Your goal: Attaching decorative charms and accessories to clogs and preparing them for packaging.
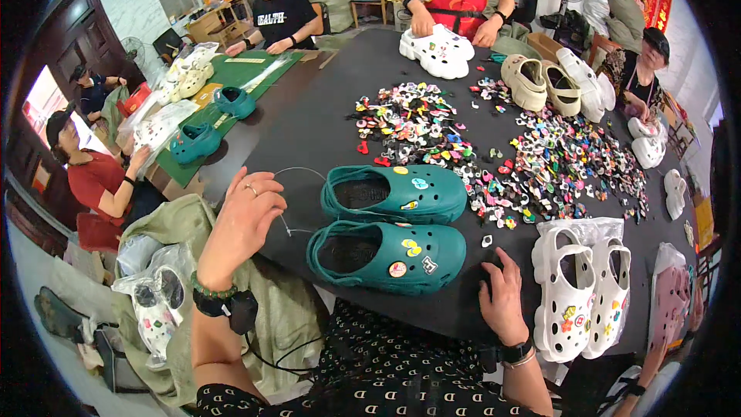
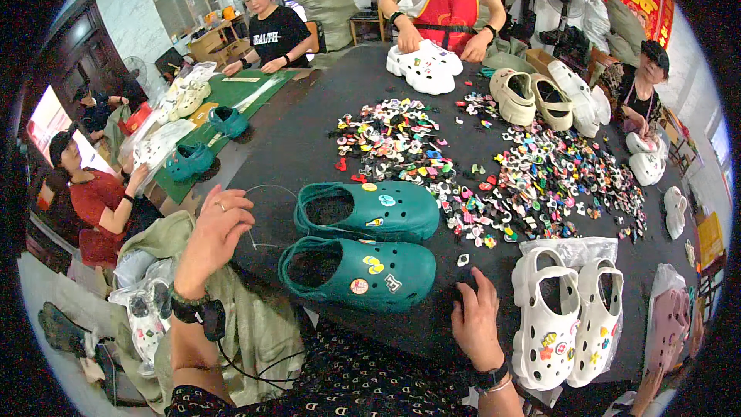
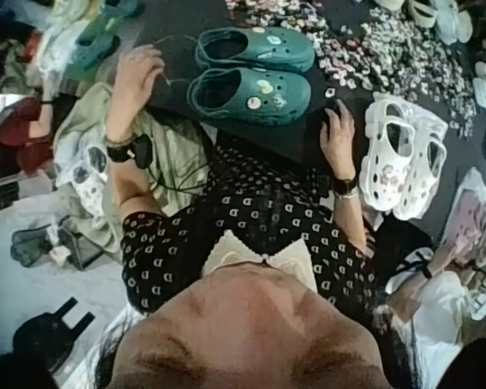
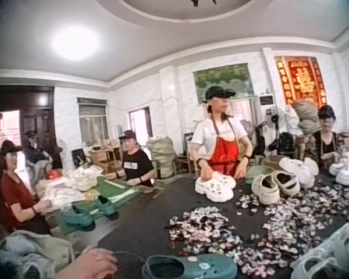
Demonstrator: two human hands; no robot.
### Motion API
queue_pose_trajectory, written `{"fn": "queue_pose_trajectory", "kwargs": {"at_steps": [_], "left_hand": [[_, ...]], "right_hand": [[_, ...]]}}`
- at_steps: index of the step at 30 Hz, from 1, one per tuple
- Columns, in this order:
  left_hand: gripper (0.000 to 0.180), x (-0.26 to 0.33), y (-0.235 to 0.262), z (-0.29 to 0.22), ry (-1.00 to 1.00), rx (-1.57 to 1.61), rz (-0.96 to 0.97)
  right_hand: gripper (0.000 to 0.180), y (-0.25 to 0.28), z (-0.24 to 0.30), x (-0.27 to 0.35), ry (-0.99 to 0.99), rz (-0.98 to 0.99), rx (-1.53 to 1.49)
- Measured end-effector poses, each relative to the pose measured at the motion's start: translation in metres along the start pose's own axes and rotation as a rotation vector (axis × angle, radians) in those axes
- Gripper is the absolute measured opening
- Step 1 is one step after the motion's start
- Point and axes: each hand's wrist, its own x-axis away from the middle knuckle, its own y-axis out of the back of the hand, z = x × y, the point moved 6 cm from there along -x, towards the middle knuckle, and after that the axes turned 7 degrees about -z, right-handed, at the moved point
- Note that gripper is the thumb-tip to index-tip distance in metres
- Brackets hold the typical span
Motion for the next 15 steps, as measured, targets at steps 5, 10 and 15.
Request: {"fn": "queue_pose_trajectory", "kwargs": {"at_steps": [5, 10, 15], "left_hand": [[0.033, -0.011, -0.005, -0.029, -0.075, 0.073, 0.070], [0.025, -0.026, -0.038, -0.053, -0.085, 0.313, 0.010], [0.024, -0.038, -0.078, -0.086, -0.308, 0.208, 0.238]], "right_hand": [[0.040, 0.000, 0.003, -0.001, -0.002, -0.002, -0.011], [0.039, 0.001, 0.004, -0.001, -0.005, 0.002, 0.002], [0.040, 0.002, 0.004, 0.000, 0.003, -0.009, 0.008]]}}
